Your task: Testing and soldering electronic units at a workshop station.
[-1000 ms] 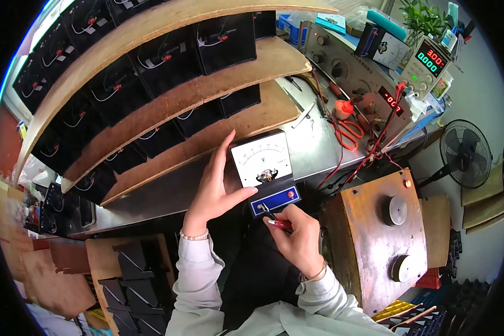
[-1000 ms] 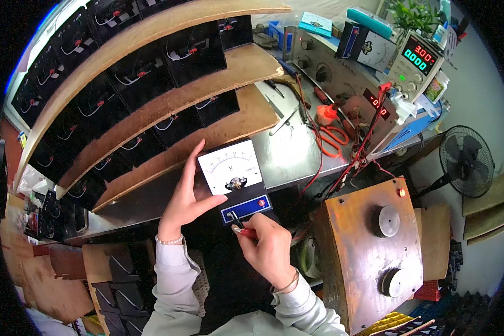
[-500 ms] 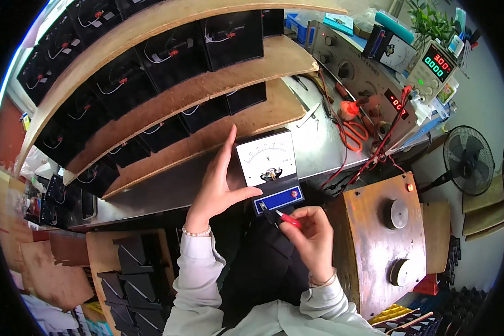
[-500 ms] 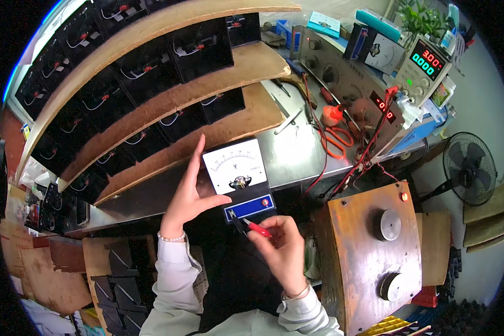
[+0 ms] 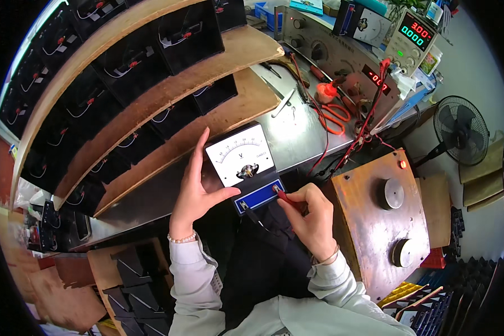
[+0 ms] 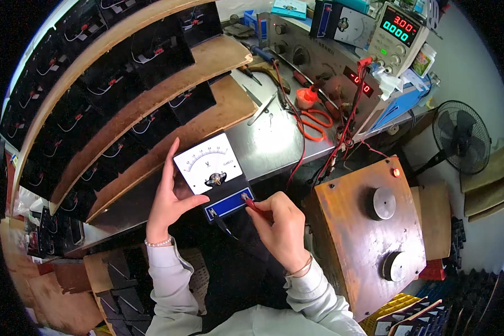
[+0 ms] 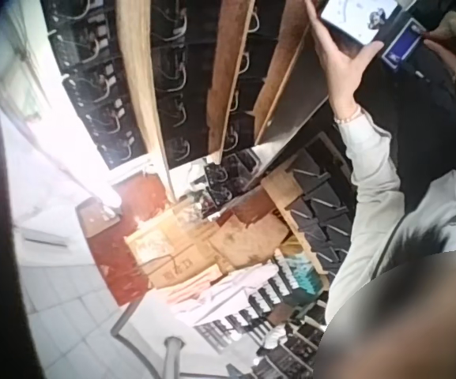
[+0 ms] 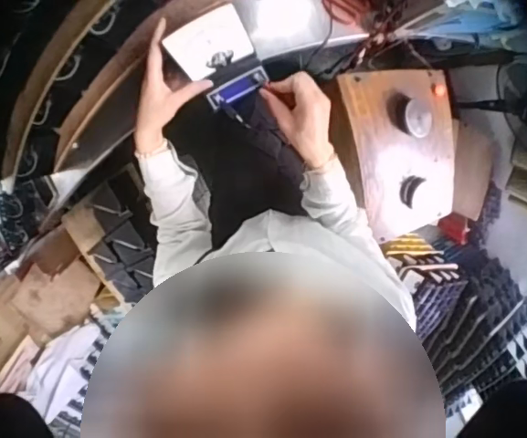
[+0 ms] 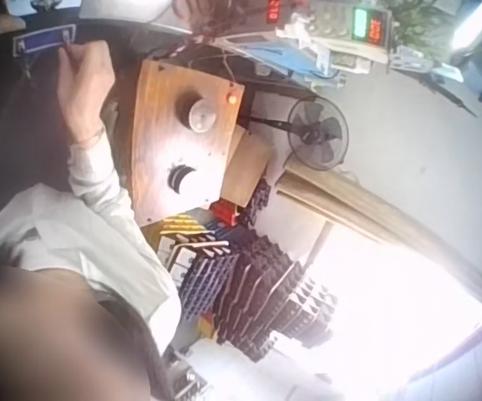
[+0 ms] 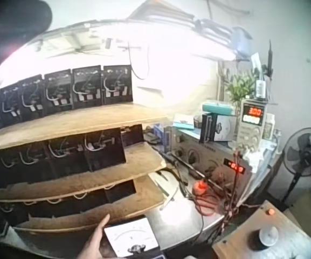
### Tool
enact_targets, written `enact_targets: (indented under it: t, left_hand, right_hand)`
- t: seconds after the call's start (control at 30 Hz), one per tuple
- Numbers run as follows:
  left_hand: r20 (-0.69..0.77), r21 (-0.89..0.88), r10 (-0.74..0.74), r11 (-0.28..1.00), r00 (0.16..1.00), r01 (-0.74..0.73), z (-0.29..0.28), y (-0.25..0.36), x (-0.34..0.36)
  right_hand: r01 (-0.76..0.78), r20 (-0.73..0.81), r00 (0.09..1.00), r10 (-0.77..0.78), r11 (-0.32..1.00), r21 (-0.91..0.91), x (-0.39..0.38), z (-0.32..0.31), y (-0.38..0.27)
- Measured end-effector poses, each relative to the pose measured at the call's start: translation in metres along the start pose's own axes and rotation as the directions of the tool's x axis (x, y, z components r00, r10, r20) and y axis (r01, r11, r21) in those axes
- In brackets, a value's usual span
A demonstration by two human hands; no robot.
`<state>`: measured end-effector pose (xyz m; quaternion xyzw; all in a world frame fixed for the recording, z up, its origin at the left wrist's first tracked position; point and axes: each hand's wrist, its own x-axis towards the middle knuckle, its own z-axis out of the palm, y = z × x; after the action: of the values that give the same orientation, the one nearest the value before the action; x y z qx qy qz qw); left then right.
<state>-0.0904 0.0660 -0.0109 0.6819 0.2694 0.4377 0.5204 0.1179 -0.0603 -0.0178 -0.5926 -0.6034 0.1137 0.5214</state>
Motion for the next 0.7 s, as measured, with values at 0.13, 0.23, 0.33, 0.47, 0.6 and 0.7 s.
enact_targets:
  t: [0.13,0.23,0.33,0.47,0.6,0.7]
  left_hand:
    - [-0.008,0.077,-0.007,0.997,1.0,0.008,-0.008,-0.001,0.0]
    - [-0.017,-0.017,-0.043,0.999,0.999,0.043,-0.012,0.003,-0.004]
    - [-0.003,0.051,-0.035,0.998,0.999,0.036,-0.014,0.004,-0.01]
    - [0.002,0.081,-0.053,0.995,0.999,0.053,0.0,0.009,-0.015]
    - [0.082,0.737,0.123,0.66,0.989,-0.143,0.054,0.049,-0.034]
    - [0.152,0.704,0.157,0.675,0.976,-0.218,0.08,0.06,-0.06]
  right_hand:
    - [-0.176,-0.011,0.984,0.18,0.974,0.145,-0.011,0.01,0.004]
    - [-0.167,-0.009,0.985,0.172,0.966,0.198,-0.015,0.012,-0.002]
    - [-0.047,-0.083,0.995,0.06,0.986,0.16,-0.005,0.011,-0.019]
    - [0.119,0.023,0.993,-0.117,0.983,-0.137,0.004,0.012,-0.031]
    - [-0.03,0.041,0.998,0.036,0.988,-0.15,-0.023,0.01,-0.017]
    - [-0.083,0.033,0.996,0.085,0.995,-0.056,-0.058,-0.027,-0.012]
